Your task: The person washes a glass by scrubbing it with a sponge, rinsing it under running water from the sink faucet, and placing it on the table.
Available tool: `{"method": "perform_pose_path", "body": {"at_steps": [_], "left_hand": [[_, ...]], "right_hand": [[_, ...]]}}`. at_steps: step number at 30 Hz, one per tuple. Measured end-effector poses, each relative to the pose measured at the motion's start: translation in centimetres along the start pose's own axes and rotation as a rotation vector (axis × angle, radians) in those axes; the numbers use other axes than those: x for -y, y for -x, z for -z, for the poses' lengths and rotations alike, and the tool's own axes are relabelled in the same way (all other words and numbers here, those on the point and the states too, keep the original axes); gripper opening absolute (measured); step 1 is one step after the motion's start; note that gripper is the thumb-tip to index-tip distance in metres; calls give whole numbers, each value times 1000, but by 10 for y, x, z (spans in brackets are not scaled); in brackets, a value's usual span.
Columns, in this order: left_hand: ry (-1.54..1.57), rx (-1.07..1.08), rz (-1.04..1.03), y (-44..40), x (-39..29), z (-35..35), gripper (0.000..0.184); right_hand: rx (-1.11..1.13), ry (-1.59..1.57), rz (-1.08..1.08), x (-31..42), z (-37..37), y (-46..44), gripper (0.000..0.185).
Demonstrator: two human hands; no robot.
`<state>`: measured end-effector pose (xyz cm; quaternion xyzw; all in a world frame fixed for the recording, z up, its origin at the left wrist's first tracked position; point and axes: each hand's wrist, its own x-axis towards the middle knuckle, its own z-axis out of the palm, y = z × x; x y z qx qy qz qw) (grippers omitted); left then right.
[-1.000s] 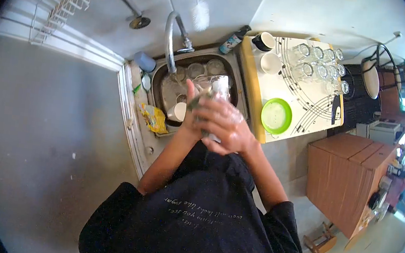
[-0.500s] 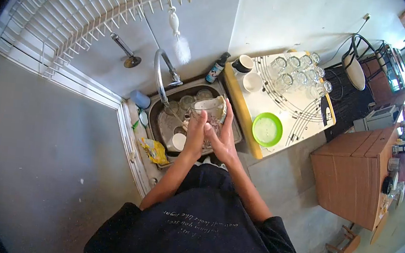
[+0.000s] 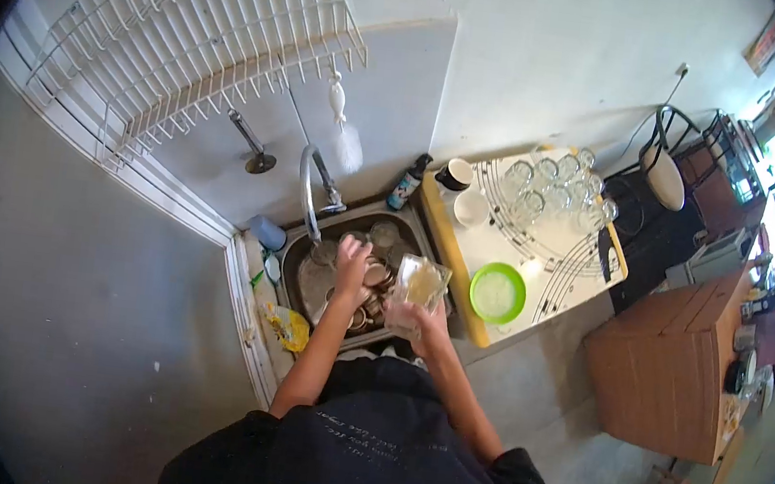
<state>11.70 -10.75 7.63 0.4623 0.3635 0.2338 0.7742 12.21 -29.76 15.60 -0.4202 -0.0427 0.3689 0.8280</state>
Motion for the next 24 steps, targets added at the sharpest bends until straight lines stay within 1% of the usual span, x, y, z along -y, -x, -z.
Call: {"method": "perform_pose_path", "body": {"at_steps": [1, 3, 4, 6, 8, 10, 12, 15, 16, 18, 19, 20, 22, 23, 24], "left_hand": [[9, 1, -13, -14, 6, -1, 75], [94, -183, -202, -30, 9, -1, 85], [100, -176, -212, -36, 3, -3, 85], [-45, -188, -215, -41, -1, -5, 87], [-39, -195, -215, -47, -1, -7, 86], [-7, -115, -254, -64, 1, -5, 88], [31, -108, -246, -64, 1, -10, 86], [123, -250, -284, -54, -10, -20, 85], [128, -239, -282, -46, -22, -25, 85], [147, -303, -101, -35, -43, -32, 87], [99, -392, -148, -47, -32, -32, 73], [115, -412, -135, -50, -30, -32, 72], [54, -407, -175, -55, -27, -32, 74], [54, -400, -177, -55, -25, -31, 74], [-62, -362, -249, -60, -16, -29, 76]], "right_hand": [[13, 8, 7, 0, 2, 4, 66], [16, -31, -78, 1, 5, 15, 66], [23, -28, -67, 1, 4, 17, 66], [-67, -66, -65, -2, 5, 28, 60], [-113, -50, -77, -6, 10, 36, 61], [-106, -51, -64, -3, 11, 39, 62], [-110, -48, -68, -1, 12, 41, 62], [-103, -5, -65, -3, 14, 43, 64], [-96, 38, -53, -2, 13, 42, 67], [-118, 42, -64, 1, 9, 45, 67], [-135, 40, -90, 2, 6, 47, 67], [-138, 43, -76, 2, 3, 48, 67], [-146, -51, -45, -1, -1, 51, 62], [-136, -33, -78, -3, 3, 50, 62], [-137, -38, -72, -3, 2, 51, 62]]}}
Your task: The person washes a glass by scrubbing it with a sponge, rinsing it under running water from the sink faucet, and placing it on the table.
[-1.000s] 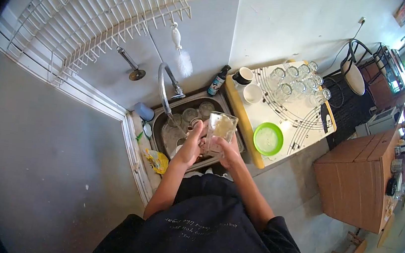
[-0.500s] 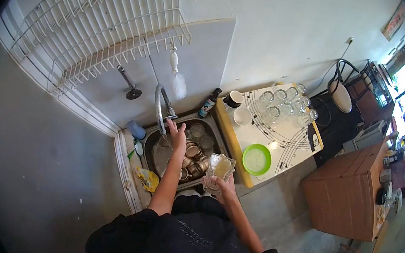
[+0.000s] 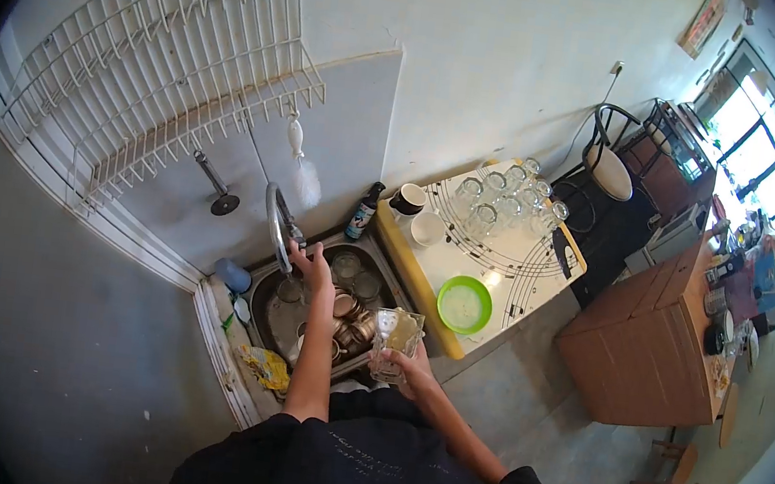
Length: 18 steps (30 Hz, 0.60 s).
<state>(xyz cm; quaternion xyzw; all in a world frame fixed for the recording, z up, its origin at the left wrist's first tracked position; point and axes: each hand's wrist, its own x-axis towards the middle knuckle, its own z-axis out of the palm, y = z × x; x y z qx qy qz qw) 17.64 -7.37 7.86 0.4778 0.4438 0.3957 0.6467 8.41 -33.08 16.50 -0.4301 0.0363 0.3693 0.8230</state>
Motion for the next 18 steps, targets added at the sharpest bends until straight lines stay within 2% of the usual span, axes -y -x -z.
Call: {"method": "perform_pose_path", "body": {"at_steps": [1, 5, 8, 10, 14, 16, 18], "left_hand": [[-96, 49, -94, -5, 10, 0, 80], [-313, 125, -220, -21, 36, 3, 87], [-371, 181, -311, -23, 33, 14, 95], [-580, 268, -374, -22, 28, 20, 101], [-648, 336, -332, -17, 10, 24, 106], [-616, 351, -417, -22, 12, 27, 103], [-550, 474, -166, -18, 11, 35, 95]], "right_hand": [[1, -4, -3, 0, -3, 1, 62], [16, 20, -13, -2, -7, 0, 61], [44, 19, -21, -2, -13, -2, 59], [43, 6, 30, -3, -20, -5, 57], [42, -8, 13, -13, -18, -16, 60], [26, -4, -14, -11, -23, -20, 61], [32, 14, 3, -12, -29, -23, 65]]}}
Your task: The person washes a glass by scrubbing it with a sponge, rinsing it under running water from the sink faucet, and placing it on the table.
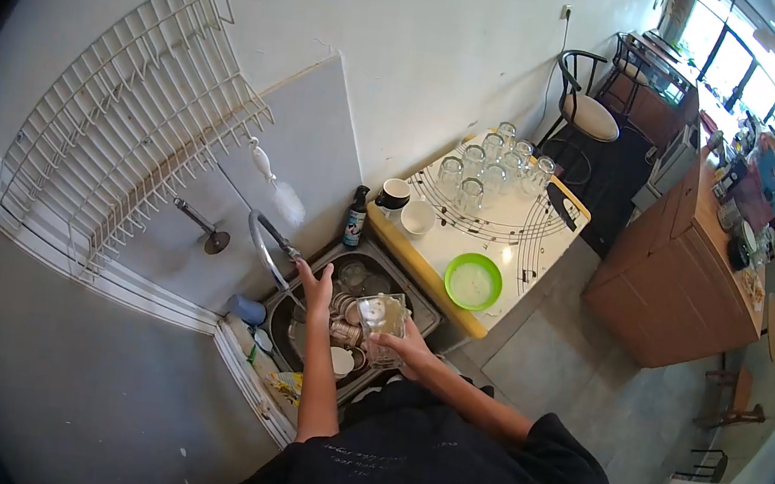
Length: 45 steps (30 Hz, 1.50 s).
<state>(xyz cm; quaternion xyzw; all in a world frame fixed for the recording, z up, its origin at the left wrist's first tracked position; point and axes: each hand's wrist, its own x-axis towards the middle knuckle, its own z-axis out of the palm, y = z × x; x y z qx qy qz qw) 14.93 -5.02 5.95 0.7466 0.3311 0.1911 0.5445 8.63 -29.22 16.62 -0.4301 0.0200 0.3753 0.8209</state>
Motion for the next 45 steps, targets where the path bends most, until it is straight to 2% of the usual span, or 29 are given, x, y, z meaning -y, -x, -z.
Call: {"method": "perform_pose_path", "body": {"at_steps": [2, 4, 5, 7, 8, 10, 11, 14, 16, 18, 20, 21, 22, 24, 26, 27, 28, 29, 30, 32, 33, 34, 35, 37, 40, 42, 43, 44, 45], "left_hand": [[8, 104, 32, 15, -4, 1, 88], [597, 483, 454, 54, -39, 6, 86], [591, 490, 463, 68, -45, 7, 86], [964, 829, 469, 92, -52, 1, 87], [974, 833, 483, 98, -56, -5, 87], [1038, 619, 422, 104, -59, -15, 85], [1166, 707, 392, 102, -50, -17, 75], [1075, 661, 277, 99, -34, -30, 66], [1153, 670, 294, 107, -48, -22, 59], [1139, 708, 324, 115, -64, -12, 61], [1173, 727, 348, 107, -34, -19, 63], [1216, 665, 381, 107, -39, -18, 63], [1257, 601, 412, 107, -43, -16, 64], [1265, 500, 479, 104, -37, -15, 62], [1194, 485, 361, 90, -12, -17, 73], [1145, 572, 401, 103, -47, -1, 75], [1145, 574, 408, 102, -41, -1, 75], [1273, 674, 421, 97, -33, 2, 75], [1399, 776, 432, 93, -26, 2, 75], [1420, 695, 447, 95, -15, -8, 71], [1576, 752, 423, 100, -20, -11, 70], [1731, 805, 397, 106, -24, -14, 68], [1548, 586, 378, 108, -29, -18, 68], [1484, 525, 426, 120, -54, -15, 69], [1469, 332, 557, 127, -83, -6, 77], [1368, 581, 428, 118, -54, -1, 82], [1484, 636, 582, 116, -50, -1, 86], [1488, 585, 578, 115, -47, -2, 86], [1492, 682, 502, 116, -45, -5, 84]], "right_hand": [[-23, 28, -30, 1, -2, -8, 68], [-33, 107, 152, -3, -2, -20, 69], [-16, 133, 154, -1, -1, -25, 70], [-37, 160, 170, 0, -2, -36, 70], [-47, 190, 185, 0, -2, -40, 70], [-99, 255, 198, 0, -3, -46, 68], [-142, 324, 223, -2, -1, -52, 68], [-219, 486, 297, -2, -2, -57, 67], [-304, 783, 372, 7, -10, -55, 67], [-275, 695, 332, 12, -16, -43, 69], [-299, 932, 620, -1, -12, -45, 70], [-244, 981, 737, -2, -16, -44, 69], [-242, 983, 735, 1, -15, -43, 69], [-27, 1267, 826, 6, -16, -33, 76], [17, 1275, 853, 7, -13, -27, 69], [166, 1377, 919, 8, -9, -23, 63], [324, 1474, 983, 11, -7, -20, 58], [428, 1534, 1033, 17, -4, -17, 44], [424, 1534, 1032, 20, -1, -21, 44], [555, 1598, 1052, 30, 6, -34, 32], [521, 1570, 1050, 38, -1, -36, 23], [516, 1571, 1044, 42, -6, -38, 23], [438, 1491, 1027, 44, -12, -40, 22], [326, 1361, 1022, 42, -18, -45, 27], [455, 1389, 943, 45, -9, -46, 28], [646, 1404, 969, 52, 3, -44, 31], [767, 1450, 1037, 57, 10, -44, 31], [893, 1489, 1112, 64, 17, -46, 32], [1002, 1484, 1152, 70, 19, -50, 32]]}}
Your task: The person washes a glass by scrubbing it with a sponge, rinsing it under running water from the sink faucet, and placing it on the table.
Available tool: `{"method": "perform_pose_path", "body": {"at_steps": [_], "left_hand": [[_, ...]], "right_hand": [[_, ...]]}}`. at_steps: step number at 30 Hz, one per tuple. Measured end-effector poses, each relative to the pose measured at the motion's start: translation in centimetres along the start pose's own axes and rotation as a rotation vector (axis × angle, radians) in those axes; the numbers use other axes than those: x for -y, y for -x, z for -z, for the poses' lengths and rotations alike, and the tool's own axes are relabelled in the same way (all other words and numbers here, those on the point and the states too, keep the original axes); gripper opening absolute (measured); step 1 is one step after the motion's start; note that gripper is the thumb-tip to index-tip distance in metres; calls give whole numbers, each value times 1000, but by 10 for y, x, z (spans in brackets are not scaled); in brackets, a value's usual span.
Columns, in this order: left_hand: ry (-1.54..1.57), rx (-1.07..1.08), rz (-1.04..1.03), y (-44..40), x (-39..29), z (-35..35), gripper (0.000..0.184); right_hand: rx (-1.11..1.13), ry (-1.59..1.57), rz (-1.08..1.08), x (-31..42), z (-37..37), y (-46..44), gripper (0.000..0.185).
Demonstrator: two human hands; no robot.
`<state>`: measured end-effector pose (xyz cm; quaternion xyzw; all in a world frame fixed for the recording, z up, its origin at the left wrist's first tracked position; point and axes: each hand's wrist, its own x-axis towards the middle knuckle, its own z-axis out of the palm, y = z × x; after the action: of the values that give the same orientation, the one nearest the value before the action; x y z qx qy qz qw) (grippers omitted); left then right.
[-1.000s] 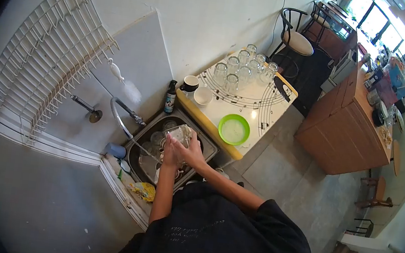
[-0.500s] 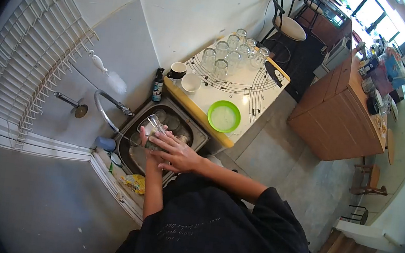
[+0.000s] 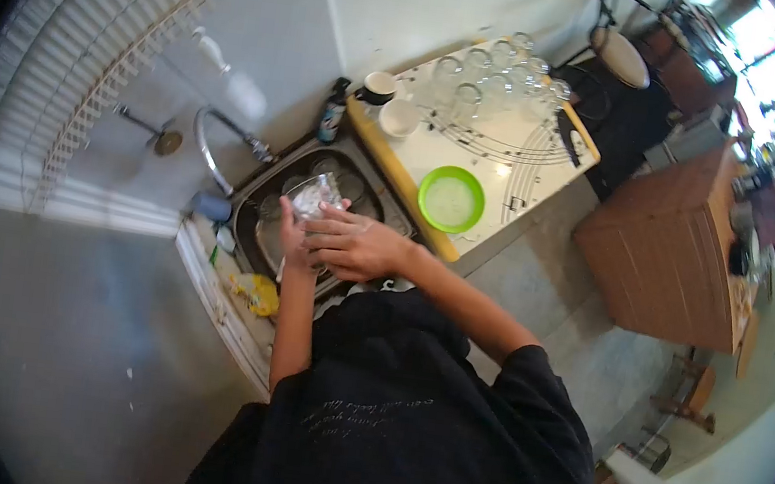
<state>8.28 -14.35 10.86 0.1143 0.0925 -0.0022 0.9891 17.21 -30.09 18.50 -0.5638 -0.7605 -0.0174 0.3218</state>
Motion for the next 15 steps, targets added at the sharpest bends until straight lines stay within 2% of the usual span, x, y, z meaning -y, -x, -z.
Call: {"method": "perform_pose_path", "body": {"at_steps": [1, 3, 4, 5, 6, 7, 8, 9, 10, 11, 13, 15], "left_hand": [[-36, 109, 14, -3, 3, 5, 82], [186, 220, 110, -3, 11, 15, 77], [100, -3, -45, 4, 23, -29, 68], [312, -528, -259, 6, 33, -92, 32], [610, -330, -213, -3, 36, -65, 47], [893, -110, -165, -13, 39, -32, 72], [889, -118, -198, -16, 42, -17, 72], [505, -71, -234, -18, 44, -18, 68], [116, -28, -257, -19, 43, -19, 64], [105, -37, -276, -17, 39, -20, 64], [-2, -277, -113, -12, 29, -67, 66], [29, -238, -154, -19, 30, -66, 72]], "right_hand": [[36, 4, 98, -7, 8, -1, 34], [50, -14, 230, -24, 22, -5, 36], [45, -2, 223, -31, 30, -10, 35], [40, 12, 215, -38, 38, -17, 35], [8, 17, 172, -42, 45, -24, 34], [4, -9, 195, -42, 49, -28, 34], [-5, -13, 167, -42, 51, -31, 34], [-14, -15, 136, -42, 52, -32, 34], [-50, 3, 202, -39, 49, -29, 32], [-59, -10, 219, -38, 46, -26, 32], [110, -170, 471, -40, 40, -17, 30], [52, -232, 487, -63, 45, -22, 30]]}}
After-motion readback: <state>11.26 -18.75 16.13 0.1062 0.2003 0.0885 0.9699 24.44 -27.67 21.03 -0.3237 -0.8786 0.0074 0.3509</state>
